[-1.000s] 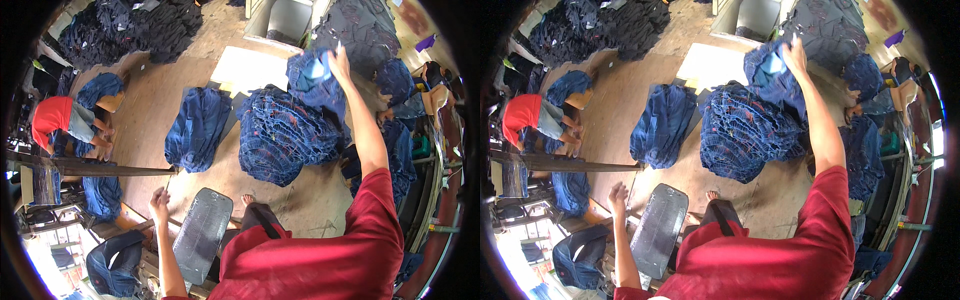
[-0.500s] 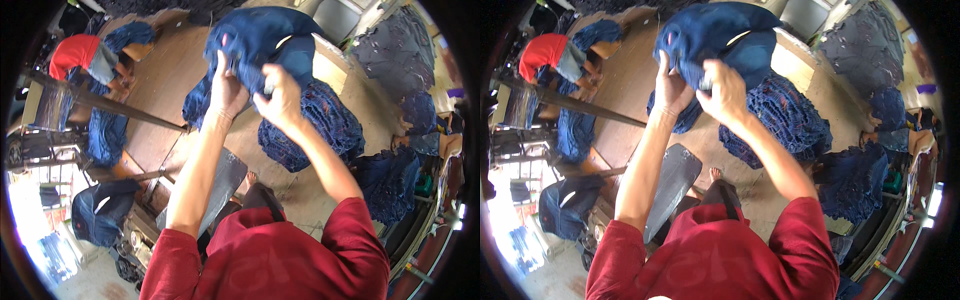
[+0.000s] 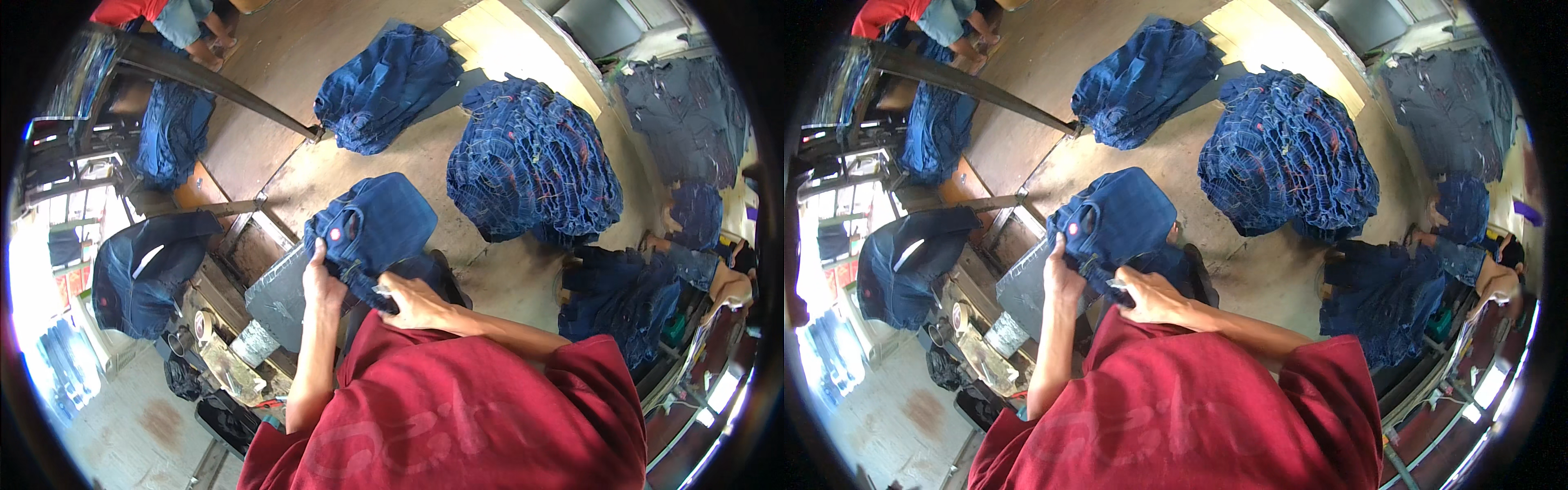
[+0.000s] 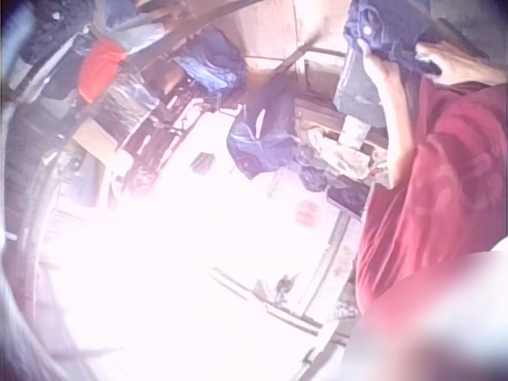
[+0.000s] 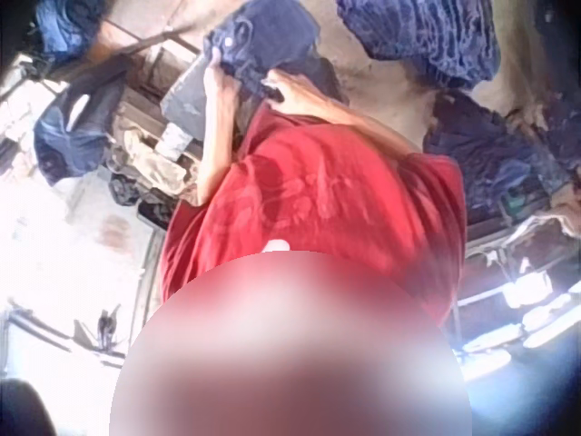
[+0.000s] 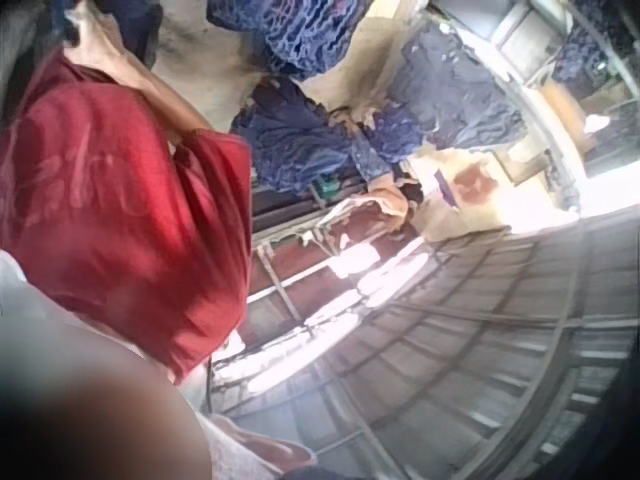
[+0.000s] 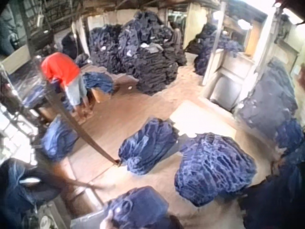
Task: The person repeatedly picks up folded jeans from a pile, lays them on a table, and uses a white marker to draw a line across the hem of each pair. After marking, the jeans are placed into a separate pile.
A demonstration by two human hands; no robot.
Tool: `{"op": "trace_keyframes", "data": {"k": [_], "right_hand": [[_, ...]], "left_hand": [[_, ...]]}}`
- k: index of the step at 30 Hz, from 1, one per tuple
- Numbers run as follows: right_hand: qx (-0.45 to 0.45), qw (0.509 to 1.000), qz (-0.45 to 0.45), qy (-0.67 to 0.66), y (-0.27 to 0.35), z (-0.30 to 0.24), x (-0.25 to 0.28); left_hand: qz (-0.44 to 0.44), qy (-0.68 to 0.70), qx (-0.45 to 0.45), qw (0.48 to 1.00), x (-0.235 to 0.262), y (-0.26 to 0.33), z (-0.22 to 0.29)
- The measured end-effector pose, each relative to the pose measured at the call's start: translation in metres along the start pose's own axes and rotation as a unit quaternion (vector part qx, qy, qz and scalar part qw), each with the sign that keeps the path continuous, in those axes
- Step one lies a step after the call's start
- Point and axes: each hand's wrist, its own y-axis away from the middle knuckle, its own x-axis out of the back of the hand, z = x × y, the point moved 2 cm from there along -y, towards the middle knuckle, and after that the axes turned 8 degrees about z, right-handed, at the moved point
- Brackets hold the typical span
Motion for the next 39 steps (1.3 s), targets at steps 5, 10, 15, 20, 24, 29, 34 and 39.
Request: {"op": "trace_keyframes", "data": {"k": [5,10,15,20,24,29,34,39], "right_hand": [[0.073,0.986,-0.151,0.015,-0.026,-0.035,-0.04],[0.174,0.983,0.05,-0.029,-0.037,-0.045,0.007],[0.1,0.943,0.306,0.087,-0.069,-0.004,0.1],[0.174,0.898,0.352,0.197,-0.135,0.08,0.128],[0.055,0.912,0.341,0.222,-0.142,0.135,0.143],[-0.516,0.766,0.179,-0.34,-0.104,0.183,0.12],[-0.376,0.639,0.452,-0.496,-0.124,0.198,0.12],[-0.235,0.635,0.695,-0.24,-0.134,0.203,0.256]], "left_hand": [[0.041,-0.039,-0.004,0.998,0.079,0.019,0.064],[0.098,-0.056,-0.029,0.993,0.159,0.033,0.112],[0.215,-0.073,-0.07,0.971,0.244,0.045,0.144],[0.215,-0.124,-0.024,0.968,0.3,0.066,0.167],[0.144,-0.136,-0.057,0.978,0.283,0.07,0.17],[0.139,-0.145,-0.124,0.972,0.26,0.081,0.169],[0.122,-0.195,-0.144,0.962,0.247,0.1,0.153],[0.216,-0.169,-0.126,0.953,0.179,0.082,0.101]]}}
